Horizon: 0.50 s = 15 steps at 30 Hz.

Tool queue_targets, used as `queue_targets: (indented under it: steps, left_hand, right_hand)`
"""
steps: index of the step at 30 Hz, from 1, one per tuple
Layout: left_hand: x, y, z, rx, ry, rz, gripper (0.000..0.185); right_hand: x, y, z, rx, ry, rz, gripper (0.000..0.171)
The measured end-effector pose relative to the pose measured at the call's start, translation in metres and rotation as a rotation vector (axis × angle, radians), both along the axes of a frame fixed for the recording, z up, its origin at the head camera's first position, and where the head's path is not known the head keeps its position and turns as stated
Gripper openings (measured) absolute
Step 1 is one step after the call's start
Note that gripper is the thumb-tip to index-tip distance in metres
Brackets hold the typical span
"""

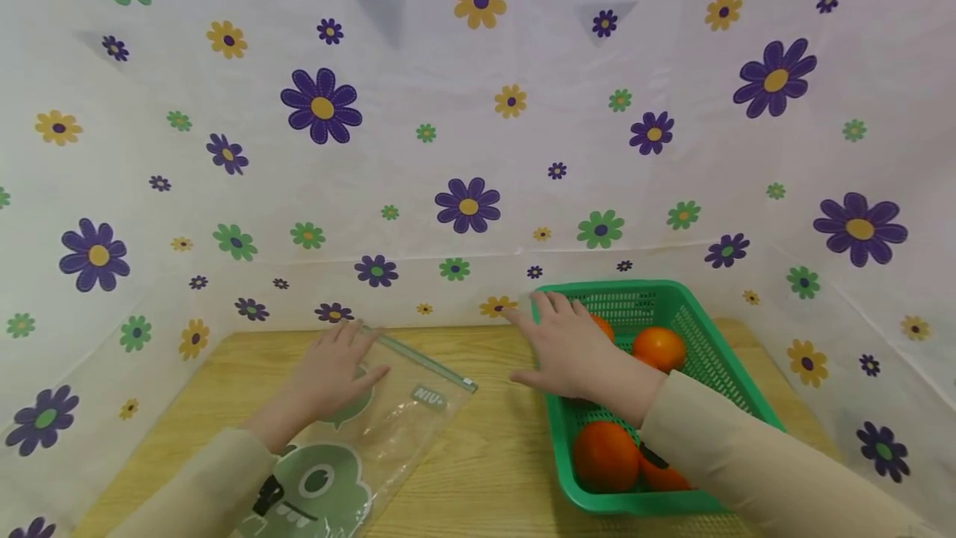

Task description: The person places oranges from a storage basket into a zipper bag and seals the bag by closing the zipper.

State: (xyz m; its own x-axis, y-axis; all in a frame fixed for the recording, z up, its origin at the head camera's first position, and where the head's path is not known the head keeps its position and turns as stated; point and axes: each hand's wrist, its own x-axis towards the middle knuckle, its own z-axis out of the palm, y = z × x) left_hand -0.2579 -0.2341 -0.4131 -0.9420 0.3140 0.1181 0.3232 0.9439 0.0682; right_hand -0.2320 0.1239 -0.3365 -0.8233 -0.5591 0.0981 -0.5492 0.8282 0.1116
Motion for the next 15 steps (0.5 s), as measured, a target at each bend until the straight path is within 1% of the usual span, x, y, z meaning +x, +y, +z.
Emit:
queue_targets:
  steps: [3,7,10,13,15]
  left_hand:
    - [-0.001,-0.002,0.003,-0.017,0.02,-0.001,0.067]
    - [-0.002,-0.003,0.007,-0.024,0.051,-0.011,0.067]
    - [-0.005,-0.005,0.007,-0.02,0.068,-0.013,0.068]
    - [-0.009,-0.007,0.006,-0.019,0.081,-0.009,0.07]
    - [-0.009,-0.009,0.008,-0.029,0.088,-0.002,0.07]
  right_hand:
    - [-0.004,-0.007,-0.001,-0.006,-0.004,0.014,0.08]
    - [-0.008,-0.017,-0.002,-0.029,-0.03,0.016,0.08]
    - [-0.01,-0.024,-0.003,-0.04,-0.056,0.007,0.081]
    - [-0.011,-0.033,-0.001,-0.051,-0.076,0.012,0.082]
    - [-0.012,-0.038,0.001,-0.064,-0.096,0.017,0.081]
